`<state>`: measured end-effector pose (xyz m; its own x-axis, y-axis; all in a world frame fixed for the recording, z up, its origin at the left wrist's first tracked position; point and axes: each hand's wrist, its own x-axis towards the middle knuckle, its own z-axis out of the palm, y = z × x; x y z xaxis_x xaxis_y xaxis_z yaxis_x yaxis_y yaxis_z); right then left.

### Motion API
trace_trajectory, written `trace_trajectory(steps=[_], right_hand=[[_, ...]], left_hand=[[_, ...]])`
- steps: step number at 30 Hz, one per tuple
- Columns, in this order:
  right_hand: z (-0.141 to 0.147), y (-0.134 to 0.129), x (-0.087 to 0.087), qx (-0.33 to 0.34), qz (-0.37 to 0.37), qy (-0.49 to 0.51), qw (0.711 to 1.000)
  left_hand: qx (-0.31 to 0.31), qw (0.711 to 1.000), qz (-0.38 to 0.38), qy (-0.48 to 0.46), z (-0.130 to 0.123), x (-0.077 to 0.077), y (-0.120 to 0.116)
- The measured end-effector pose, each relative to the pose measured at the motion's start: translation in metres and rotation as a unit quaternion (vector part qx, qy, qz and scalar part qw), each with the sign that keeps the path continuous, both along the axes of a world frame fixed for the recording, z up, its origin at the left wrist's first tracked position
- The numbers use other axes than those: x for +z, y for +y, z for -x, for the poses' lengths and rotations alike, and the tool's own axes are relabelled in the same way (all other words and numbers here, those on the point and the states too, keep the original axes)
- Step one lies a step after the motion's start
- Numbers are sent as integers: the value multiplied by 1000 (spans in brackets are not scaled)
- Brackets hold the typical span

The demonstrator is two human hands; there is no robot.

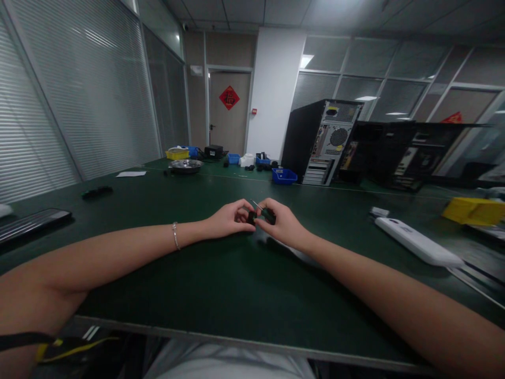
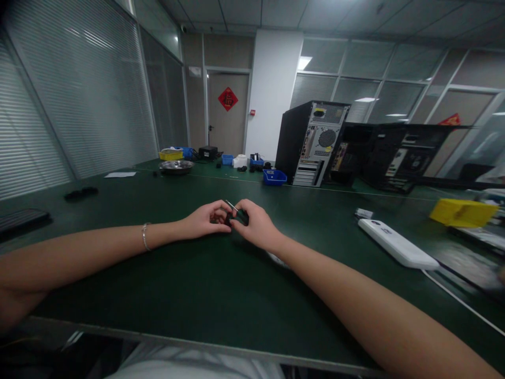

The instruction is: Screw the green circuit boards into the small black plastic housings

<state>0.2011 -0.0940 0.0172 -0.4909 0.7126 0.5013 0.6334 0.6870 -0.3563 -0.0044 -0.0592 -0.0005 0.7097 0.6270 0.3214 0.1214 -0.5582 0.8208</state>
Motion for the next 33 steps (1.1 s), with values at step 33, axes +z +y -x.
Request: trace_trajectory(steps=[33], right_hand=[[12, -1, -16, 29, -65, 91, 993]], left_hand=[[95, 969, 164, -156, -3, -4, 28]])
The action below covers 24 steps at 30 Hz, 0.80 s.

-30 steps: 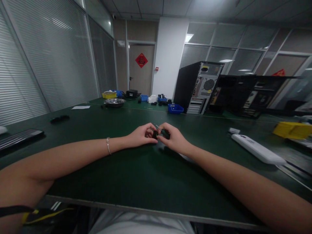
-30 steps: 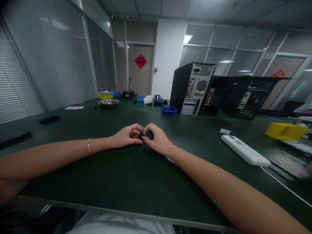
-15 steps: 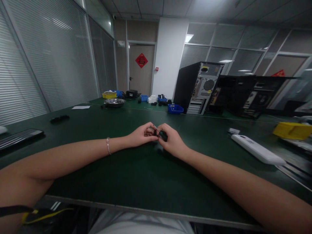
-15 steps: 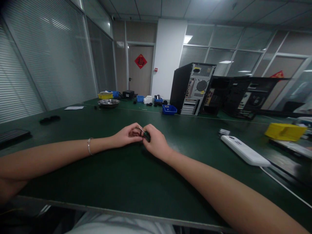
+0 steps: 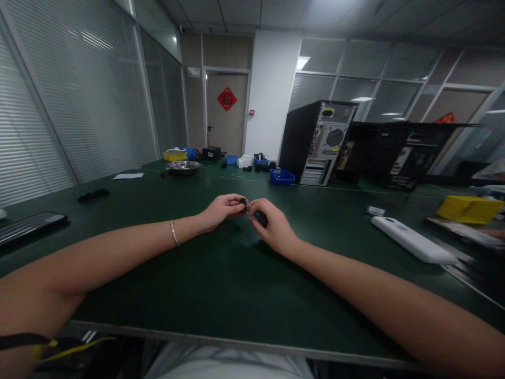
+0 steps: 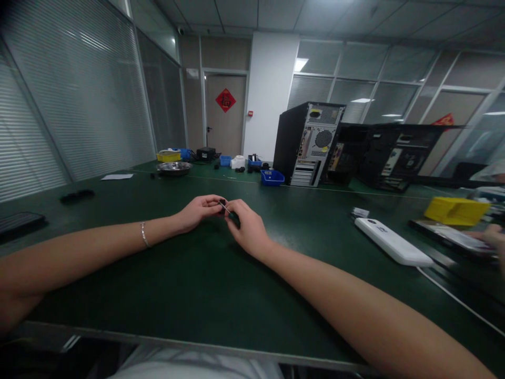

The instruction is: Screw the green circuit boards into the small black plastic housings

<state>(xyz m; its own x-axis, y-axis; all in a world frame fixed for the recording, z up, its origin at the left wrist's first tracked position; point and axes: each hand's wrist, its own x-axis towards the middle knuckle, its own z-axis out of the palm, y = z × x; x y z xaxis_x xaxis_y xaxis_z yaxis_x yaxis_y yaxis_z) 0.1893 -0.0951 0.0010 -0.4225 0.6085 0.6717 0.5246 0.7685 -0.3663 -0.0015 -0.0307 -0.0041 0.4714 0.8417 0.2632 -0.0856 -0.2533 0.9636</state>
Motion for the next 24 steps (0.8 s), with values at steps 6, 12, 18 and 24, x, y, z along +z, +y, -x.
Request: trace_trajectory(steps=[6, 12, 18, 24], right_hand=[[-7, 1, 3, -4, -7, -7, 1000], [-9, 5, 0, -17, 2, -25, 1000], [-13, 12, -2, -37, 24, -37, 998], [-29, 35, -11, -69, 51, -34, 996]], left_hand=[[200, 980, -14, -12, 69, 22, 55], [405, 914, -16, -23, 167, 46, 71], [397, 918, -1, 13, 167, 41, 70], [195, 975, -20, 101, 73, 15, 58]])
